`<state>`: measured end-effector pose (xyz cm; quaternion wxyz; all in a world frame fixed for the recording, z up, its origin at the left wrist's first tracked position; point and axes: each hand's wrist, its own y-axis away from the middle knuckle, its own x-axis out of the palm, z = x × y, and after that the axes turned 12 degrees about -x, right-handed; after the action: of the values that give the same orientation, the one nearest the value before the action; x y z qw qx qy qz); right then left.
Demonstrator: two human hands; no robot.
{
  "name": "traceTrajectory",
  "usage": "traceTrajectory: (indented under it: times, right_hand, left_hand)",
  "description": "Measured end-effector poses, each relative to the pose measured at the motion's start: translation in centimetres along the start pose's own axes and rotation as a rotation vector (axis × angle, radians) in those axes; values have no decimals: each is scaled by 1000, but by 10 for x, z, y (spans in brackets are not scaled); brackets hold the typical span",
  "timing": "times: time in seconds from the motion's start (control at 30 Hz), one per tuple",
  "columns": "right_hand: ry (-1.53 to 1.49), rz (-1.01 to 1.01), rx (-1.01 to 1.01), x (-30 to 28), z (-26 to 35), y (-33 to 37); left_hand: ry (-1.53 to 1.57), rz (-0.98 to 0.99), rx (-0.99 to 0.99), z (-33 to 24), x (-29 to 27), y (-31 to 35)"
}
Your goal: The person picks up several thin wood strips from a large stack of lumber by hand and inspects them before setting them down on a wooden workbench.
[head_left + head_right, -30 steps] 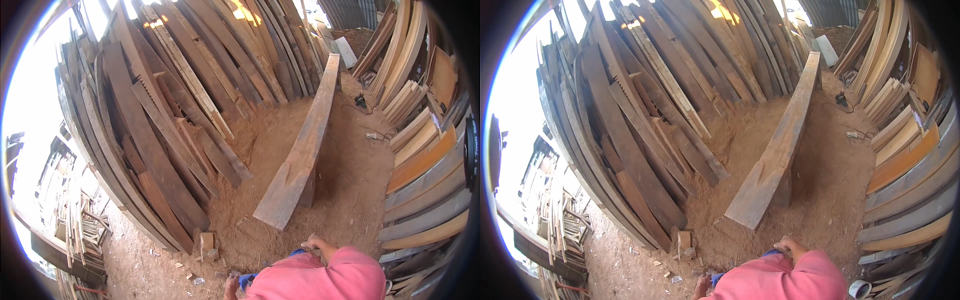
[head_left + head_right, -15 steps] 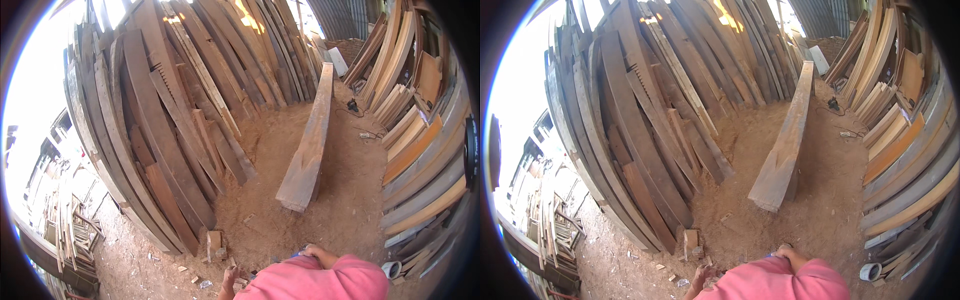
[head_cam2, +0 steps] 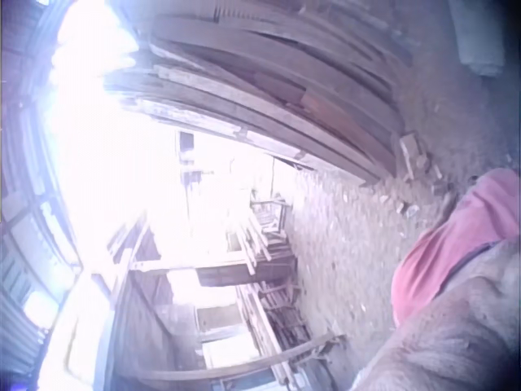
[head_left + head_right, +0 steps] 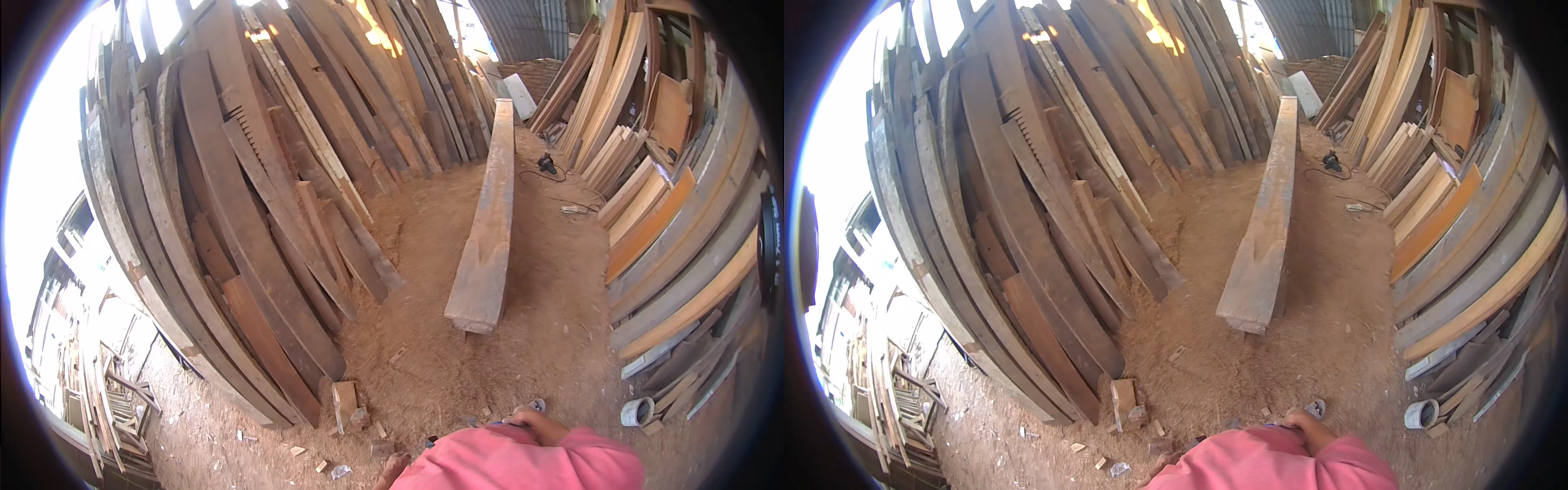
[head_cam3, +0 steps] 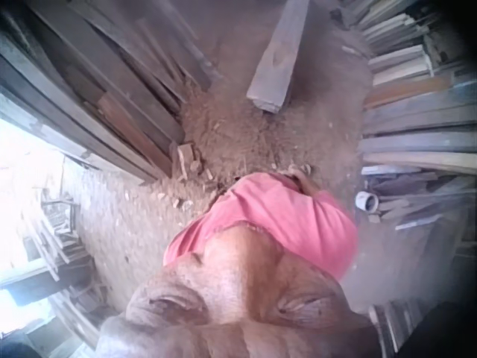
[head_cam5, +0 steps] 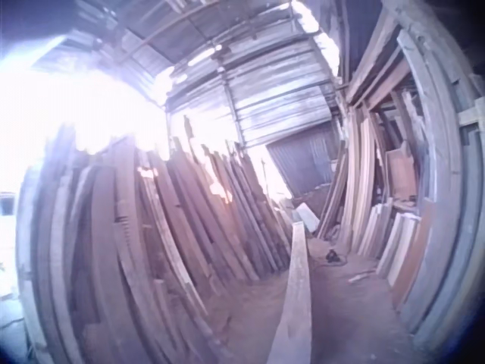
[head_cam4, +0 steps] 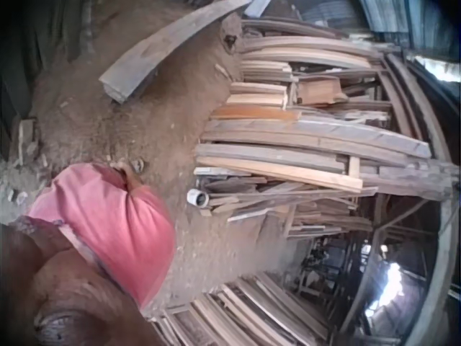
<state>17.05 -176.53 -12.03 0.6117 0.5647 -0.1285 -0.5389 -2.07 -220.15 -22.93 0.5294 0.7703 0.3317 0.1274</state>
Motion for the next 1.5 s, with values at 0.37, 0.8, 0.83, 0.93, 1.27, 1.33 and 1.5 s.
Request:
traceTrajectory:
  times: [0.37,0.8,0.83,0.93,1.27,1.33,1.5]
  right_hand:
    - [-367,-210,-72,-23,-95,-10]
    - [-632,-243,70,-129,-324,-11]
    - [-610,-333,-6,-149,-323,4]
    - [-1021,-610,74,-139,-461,-73]
    - [-1101,-514,-81,-391,-343,-79]
    - [-1047,-577,-68,-428,-354,-82]
    - [-979,-529,91,-460,-414,-87]
  left_hand:
    - [-433,-106,142,-188,68,-31]
    - [-1023,-131,268,-342,278,-64]
    - [-856,-59,197,-355,290,-78]
    - [-952,104,429,-426,372,-98]
    - [-496,302,205,-601,403,-181]
    - [-500,431,235,-664,426,-199]
    - [-728,66,755,-852,488,-154]
